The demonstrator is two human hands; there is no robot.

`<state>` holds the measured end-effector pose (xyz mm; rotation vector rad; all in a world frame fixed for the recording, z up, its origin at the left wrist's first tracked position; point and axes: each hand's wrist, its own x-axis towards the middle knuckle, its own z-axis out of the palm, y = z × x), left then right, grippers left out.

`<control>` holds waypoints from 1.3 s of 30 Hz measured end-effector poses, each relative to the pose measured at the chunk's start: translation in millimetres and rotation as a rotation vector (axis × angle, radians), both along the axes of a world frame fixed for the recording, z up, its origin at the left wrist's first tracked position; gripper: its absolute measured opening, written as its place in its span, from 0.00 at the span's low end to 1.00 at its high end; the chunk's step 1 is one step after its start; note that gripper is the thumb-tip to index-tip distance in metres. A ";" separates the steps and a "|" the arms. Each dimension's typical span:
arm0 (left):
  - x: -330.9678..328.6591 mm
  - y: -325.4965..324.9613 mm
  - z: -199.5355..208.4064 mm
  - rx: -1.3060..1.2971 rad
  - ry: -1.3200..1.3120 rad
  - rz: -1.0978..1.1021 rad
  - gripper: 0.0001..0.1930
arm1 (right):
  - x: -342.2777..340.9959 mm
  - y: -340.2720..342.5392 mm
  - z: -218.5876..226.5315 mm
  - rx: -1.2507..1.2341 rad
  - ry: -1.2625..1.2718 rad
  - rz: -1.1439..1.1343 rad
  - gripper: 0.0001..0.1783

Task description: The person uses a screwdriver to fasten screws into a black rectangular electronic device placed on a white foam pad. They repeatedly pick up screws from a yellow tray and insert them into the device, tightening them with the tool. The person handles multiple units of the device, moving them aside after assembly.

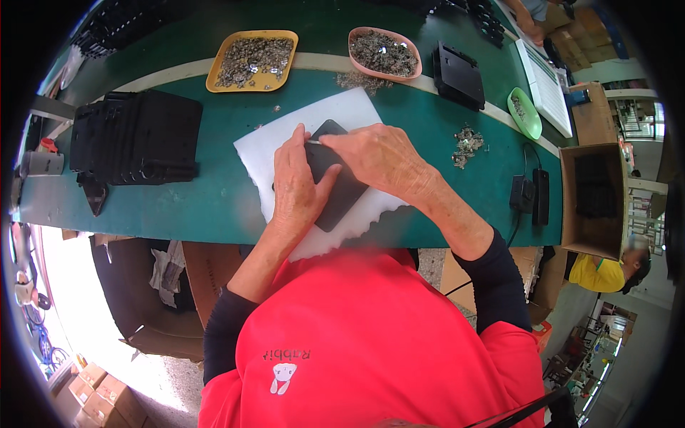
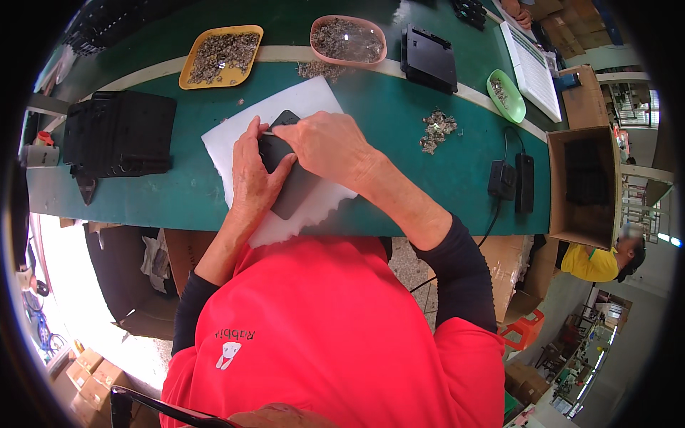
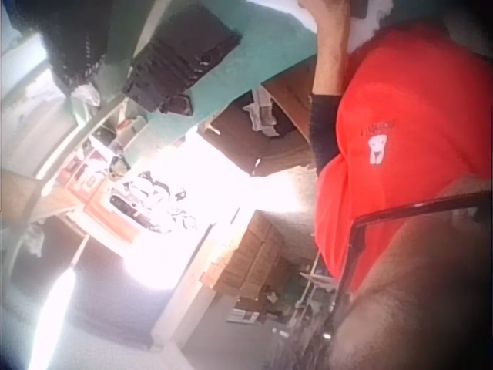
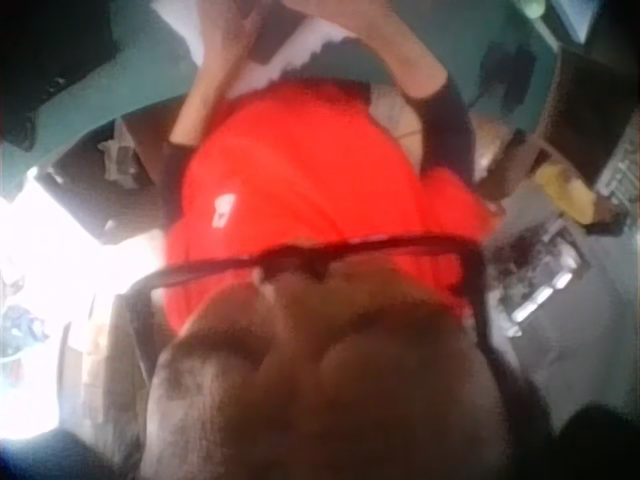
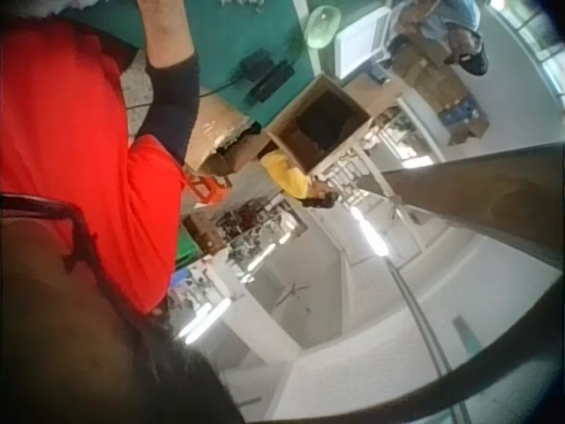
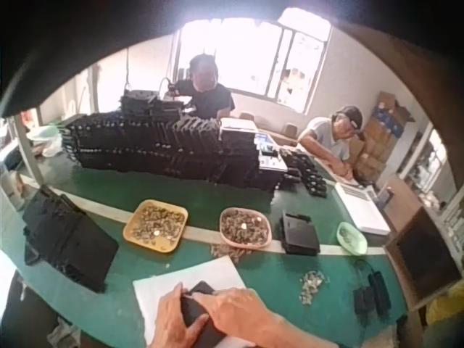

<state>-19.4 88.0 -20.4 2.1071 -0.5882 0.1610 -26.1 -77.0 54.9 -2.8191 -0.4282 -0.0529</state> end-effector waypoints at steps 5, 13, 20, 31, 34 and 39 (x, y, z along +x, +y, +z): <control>-0.5 0.5 2.9 0.002 0.028 0.012 0.44 | 0.8 -1.9 0.8 -0.120 0.099 -0.077 0.09; -0.7 -0.5 1.8 -0.002 0.013 0.005 0.44 | -5.3 -1.0 -6.0 -0.113 0.079 -0.091 0.08; -0.6 0.3 -0.3 0.002 -0.002 0.013 0.44 | -5.0 -4.3 -10.3 -0.036 0.096 -0.095 0.11; -0.4 0.1 0.6 -0.006 0.017 0.009 0.44 | -9.9 0.3 -17.6 -0.007 0.021 -0.145 0.15; -0.6 0.6 0.2 -0.001 0.010 0.011 0.44 | -13.6 1.8 -15.3 -0.081 0.020 -0.163 0.14; 0.2 0.6 3.9 0.001 0.033 0.006 0.43 | -13.8 2.2 -18.0 -0.061 -0.015 -0.154 0.13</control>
